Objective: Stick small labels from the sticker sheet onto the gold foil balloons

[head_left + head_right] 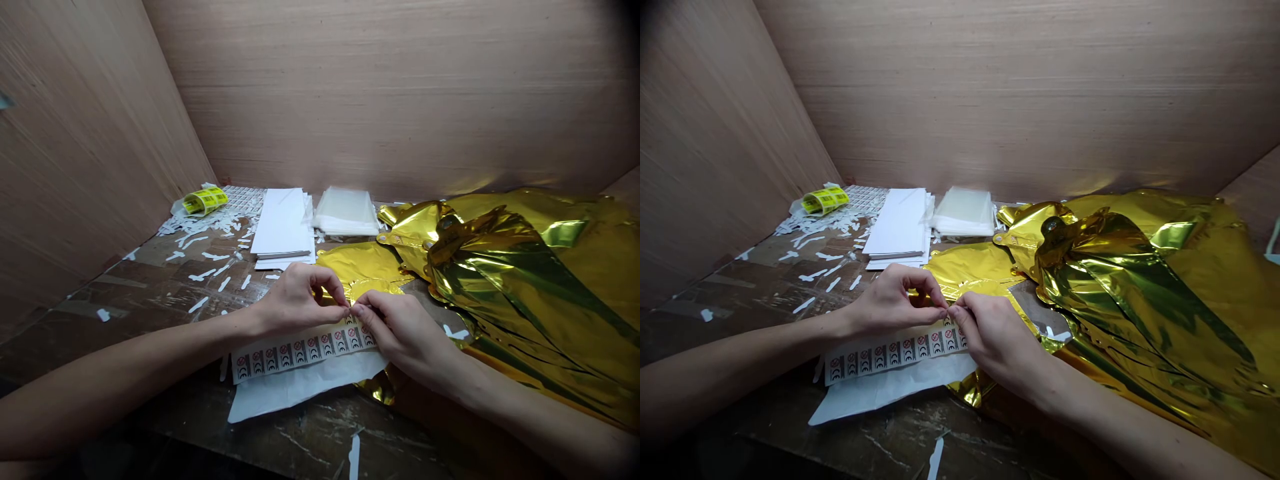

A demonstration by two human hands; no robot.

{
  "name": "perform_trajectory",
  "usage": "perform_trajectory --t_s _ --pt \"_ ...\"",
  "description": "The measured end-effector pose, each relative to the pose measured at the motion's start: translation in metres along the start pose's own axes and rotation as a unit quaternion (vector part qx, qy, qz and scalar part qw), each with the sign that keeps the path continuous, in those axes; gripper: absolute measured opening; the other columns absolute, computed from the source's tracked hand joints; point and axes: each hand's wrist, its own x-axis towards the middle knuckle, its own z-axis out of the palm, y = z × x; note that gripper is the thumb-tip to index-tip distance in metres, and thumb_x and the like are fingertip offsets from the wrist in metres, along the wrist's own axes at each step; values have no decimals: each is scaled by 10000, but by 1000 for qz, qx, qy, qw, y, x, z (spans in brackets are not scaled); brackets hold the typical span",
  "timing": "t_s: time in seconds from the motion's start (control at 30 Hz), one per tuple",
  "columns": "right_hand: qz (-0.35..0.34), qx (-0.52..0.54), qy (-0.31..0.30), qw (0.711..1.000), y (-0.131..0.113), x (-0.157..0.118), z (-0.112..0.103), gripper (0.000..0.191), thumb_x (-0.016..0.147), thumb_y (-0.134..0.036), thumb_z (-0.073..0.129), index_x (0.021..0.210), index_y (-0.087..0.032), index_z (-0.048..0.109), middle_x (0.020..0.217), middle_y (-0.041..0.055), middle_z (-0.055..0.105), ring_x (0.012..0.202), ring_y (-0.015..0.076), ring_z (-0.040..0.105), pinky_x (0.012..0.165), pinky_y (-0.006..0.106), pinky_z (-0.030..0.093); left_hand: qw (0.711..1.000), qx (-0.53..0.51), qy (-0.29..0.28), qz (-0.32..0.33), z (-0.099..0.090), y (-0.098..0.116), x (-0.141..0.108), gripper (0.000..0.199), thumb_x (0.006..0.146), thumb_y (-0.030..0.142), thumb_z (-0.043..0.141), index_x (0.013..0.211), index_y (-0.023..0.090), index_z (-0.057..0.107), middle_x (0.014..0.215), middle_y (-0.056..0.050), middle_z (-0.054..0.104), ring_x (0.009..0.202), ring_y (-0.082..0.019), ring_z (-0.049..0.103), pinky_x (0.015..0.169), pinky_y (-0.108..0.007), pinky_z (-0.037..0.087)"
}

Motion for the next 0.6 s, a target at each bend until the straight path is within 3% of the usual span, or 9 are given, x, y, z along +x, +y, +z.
perform_trajectory --t_s 0.13,0.23,0.37,0.6 --pt "-21 48 42 998 3 -1 0 172 972 -331 559 996 -207 675 848 -3 713 717 132 618 649 254 428 999 -50 -17 0 -2 -3 3 145 774 257 773 787 121 723 763 -48 742 680 -125 659 622 -228 510" --pt "-33 51 57 997 7 -1 1 179 984 -281 527 947 -211 688 813 -11 708 684 118 607 629 241 418 994 -100 -32 -13 -4 -5 6 175 760 258 788 756 111 692 754 -56 741 670 -126 663 619 -229 519" --pt "-15 12 53 998 8 -2 3 260 1003 -306 493 850 -202 676 684 -19 658 572 110 534 557 251 359 999 -45 -2 -4 -3 -1 3 176 754 248 785 718 121 669 742 -48 730 658 -122 649 603 -227 513" --pt "-5 -22 47 999 5 -1 5 322 1015 -337 437 795 -198 628 668 -11 640 565 115 510 558 261 331 999 -13 16 48 -1 6 -3 190 773 195 733 660 144 590 733 -35 732 699 -138 700 636 -234 545"
